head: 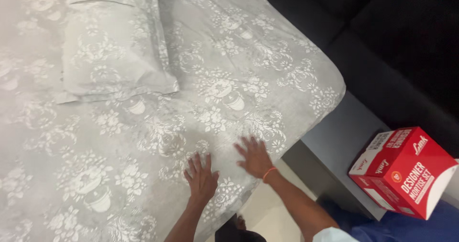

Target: The person sorts metal lock components and hardware on a bed, smooths the bedspread, and then places the components into a cardboard box on the floor near several pamphlets.

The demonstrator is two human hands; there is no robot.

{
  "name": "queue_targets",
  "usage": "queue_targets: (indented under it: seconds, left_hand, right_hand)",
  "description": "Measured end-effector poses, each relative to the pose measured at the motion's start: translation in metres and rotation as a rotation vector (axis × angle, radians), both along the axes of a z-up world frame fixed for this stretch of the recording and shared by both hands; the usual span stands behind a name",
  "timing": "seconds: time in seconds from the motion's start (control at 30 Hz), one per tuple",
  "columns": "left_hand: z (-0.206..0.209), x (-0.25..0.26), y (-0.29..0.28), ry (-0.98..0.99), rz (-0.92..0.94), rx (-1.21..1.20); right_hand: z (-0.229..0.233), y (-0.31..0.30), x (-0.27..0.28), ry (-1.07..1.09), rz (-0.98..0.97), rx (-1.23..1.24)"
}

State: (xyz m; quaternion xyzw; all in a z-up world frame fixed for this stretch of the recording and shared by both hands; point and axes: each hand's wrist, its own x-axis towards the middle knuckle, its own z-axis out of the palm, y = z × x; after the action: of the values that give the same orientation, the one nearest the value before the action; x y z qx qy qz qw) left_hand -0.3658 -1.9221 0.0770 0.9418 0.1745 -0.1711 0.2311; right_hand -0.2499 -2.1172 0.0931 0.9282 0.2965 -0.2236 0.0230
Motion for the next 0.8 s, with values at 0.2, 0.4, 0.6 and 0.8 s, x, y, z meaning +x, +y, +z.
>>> queue_targets:
  seconds: [0.2, 0.4, 0.6, 0.8]
  left_hand:
    - [0.001, 0.016, -0.007, -0.04, 0.003, -0.014]
    - [0.01, 0.091, -0.012, -0.045, 0.003, -0.025]
    - [0.01, 0.141, -0.042, -0.04, 0.024, -0.062]
    - [-0.005, 0.18, -0.08, -0.062, 0.033, -0.019]
  right_hand:
    - [-0.017, -0.088, 0.053, -0.052, -0.252, -0.088]
    - [-0.007, -0.055, 0.079, 0.004, -0.115, 0.032]
    - [-0.005, -0.021, 0.1, -0.004, 0.046, 0.177]
    - [-0.017, -0.078, 0.168, -0.031, -0.034, 0.193]
